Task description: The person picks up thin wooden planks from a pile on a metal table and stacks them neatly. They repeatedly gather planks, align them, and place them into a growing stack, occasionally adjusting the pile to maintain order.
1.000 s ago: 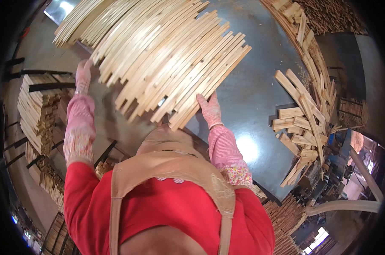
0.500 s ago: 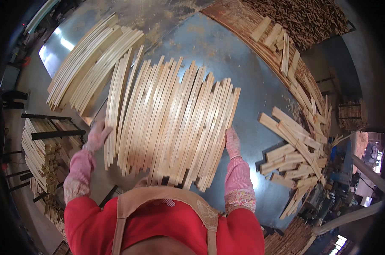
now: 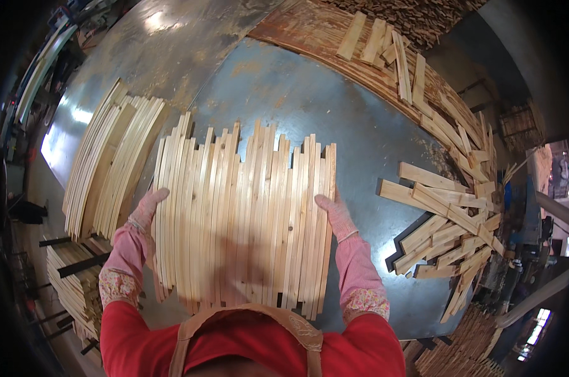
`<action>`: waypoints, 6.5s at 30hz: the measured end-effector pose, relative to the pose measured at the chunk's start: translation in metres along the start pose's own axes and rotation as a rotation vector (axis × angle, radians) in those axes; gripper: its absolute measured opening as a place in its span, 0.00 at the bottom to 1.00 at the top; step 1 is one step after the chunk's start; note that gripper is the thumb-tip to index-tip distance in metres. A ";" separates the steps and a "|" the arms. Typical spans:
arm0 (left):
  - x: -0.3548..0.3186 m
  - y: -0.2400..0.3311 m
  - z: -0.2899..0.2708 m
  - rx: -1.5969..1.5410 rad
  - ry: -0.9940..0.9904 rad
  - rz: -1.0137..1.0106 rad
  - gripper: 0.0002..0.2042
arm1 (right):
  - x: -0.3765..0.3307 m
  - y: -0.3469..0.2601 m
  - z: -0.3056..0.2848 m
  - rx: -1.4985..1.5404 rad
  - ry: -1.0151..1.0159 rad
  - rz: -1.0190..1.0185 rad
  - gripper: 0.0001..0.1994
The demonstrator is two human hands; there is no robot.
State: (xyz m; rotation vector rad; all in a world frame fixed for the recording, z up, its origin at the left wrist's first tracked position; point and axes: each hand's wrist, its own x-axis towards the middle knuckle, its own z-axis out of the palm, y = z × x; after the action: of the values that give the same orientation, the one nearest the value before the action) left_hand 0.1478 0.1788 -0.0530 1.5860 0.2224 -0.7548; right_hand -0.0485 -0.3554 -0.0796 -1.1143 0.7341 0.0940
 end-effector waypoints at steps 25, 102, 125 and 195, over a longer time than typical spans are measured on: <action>-0.095 0.215 -0.051 -0.180 -0.197 0.831 0.35 | -0.196 -0.178 -0.001 -0.104 0.041 -1.089 0.29; -0.112 0.001 -0.159 1.644 0.915 -0.004 0.28 | -0.133 0.119 0.115 -0.695 -0.158 0.291 0.54; 0.030 0.082 -0.397 1.635 1.165 0.016 0.37 | -0.042 0.108 0.363 -0.211 -0.314 0.322 0.53; -0.209 -0.171 0.224 0.357 -0.128 0.108 0.32 | -0.287 0.123 -0.143 -1.110 0.556 0.049 0.55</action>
State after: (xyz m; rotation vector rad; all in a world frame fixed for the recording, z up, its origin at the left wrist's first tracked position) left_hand -0.1813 0.0577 -0.0661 1.8600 -0.0965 -0.8408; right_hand -0.3897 -0.3378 -0.0430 -2.2294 1.2610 0.2569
